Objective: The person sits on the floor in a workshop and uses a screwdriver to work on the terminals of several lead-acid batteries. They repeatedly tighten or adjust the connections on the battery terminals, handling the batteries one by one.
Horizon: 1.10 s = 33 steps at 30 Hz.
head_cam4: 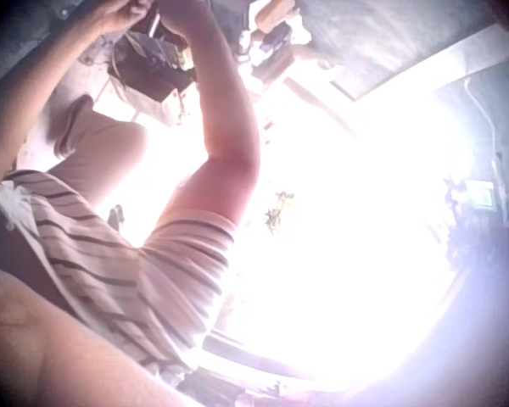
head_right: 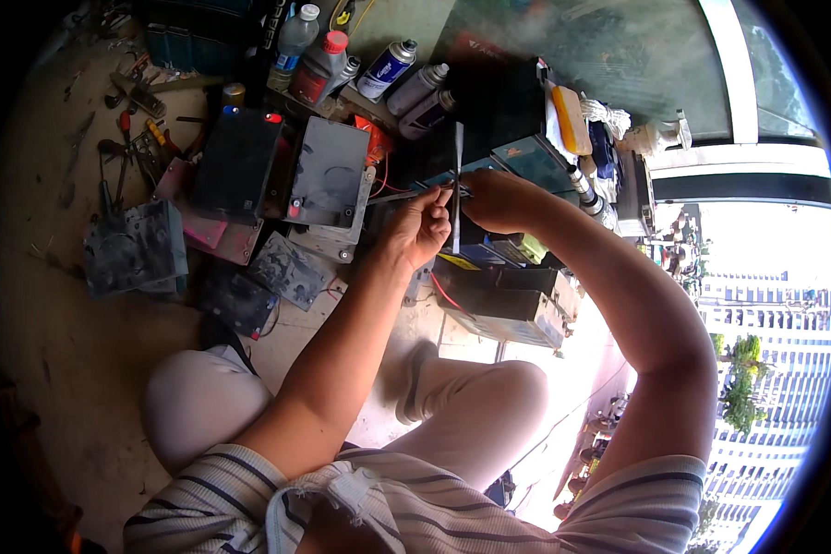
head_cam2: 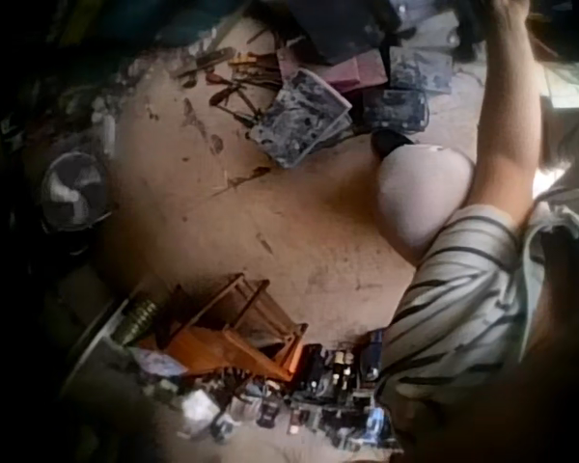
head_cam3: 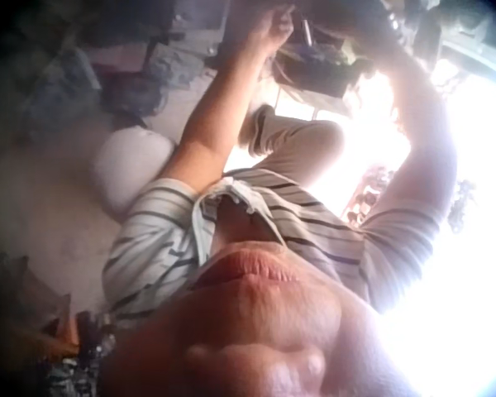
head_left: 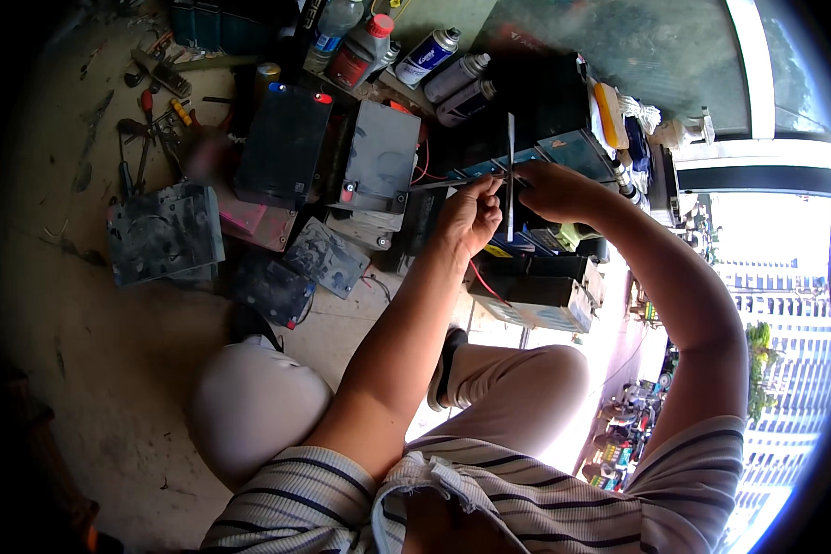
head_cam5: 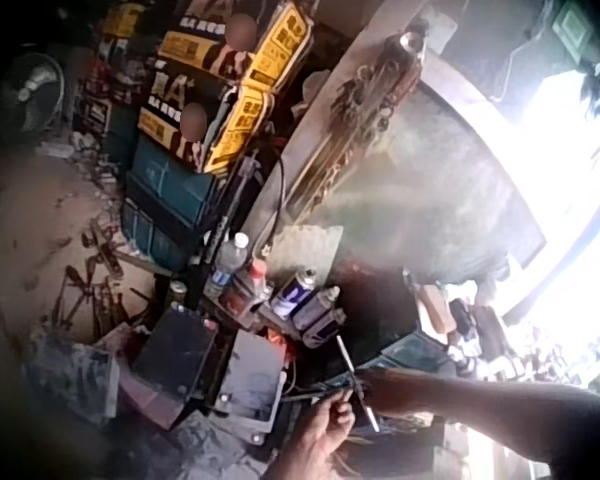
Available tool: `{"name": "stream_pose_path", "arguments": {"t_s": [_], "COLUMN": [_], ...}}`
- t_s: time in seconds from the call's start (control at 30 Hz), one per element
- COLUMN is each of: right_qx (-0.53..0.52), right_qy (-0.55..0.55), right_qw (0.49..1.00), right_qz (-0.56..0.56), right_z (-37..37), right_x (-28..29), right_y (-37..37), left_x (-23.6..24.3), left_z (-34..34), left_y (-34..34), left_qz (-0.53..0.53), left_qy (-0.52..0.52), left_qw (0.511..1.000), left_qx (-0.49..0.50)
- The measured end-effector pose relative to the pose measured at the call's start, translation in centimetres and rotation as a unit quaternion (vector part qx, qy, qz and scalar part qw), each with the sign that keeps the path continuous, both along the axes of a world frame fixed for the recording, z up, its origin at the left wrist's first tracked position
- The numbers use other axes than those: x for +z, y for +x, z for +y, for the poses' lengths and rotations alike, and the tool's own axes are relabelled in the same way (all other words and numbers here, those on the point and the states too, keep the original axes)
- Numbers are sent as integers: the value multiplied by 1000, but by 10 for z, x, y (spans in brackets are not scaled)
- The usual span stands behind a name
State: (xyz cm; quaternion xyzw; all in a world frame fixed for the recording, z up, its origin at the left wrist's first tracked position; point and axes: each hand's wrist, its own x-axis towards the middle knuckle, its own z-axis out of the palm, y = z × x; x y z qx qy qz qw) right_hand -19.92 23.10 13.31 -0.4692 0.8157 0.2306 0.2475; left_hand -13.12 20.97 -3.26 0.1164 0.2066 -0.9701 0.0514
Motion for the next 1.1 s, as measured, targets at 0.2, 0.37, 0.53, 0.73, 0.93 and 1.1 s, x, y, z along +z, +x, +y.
{"name": "stream_pose_path", "arguments": {"t_s": [0.2, 0.37, 0.53, 0.73, 0.93, 1.1], "right_qx": [22, 55, -48, -27, -24, -120], "right_qy": [-257, 86, 200, -118, 56, 109], "right_qw": [945, 967, 976, 976, 948, 973], "right_qz": [-201, -235, 67, -178, -314, -166], "right_z": [-10, 9, 23, 0, 40, 43], "right_x": [-9, 0, 3, 11, -13, -12], "right_y": [18, 31, 6, 31, 3, -17], "left_x": [-10, -24, -15, -22, -24, -14], "left_z": [6, 5, 7, 13, 14, 16], "left_y": [-4, -8, -5, -5, -6, -7], "left_qz": [41, 49, 57, 46, 48, -3], "left_qy": [-24, -32, 11, -47, -46, -11], "left_qw": [999, 998, 998, 998, 996, 998], "left_qx": [6, -34, -24, 15, -51, -59]}}
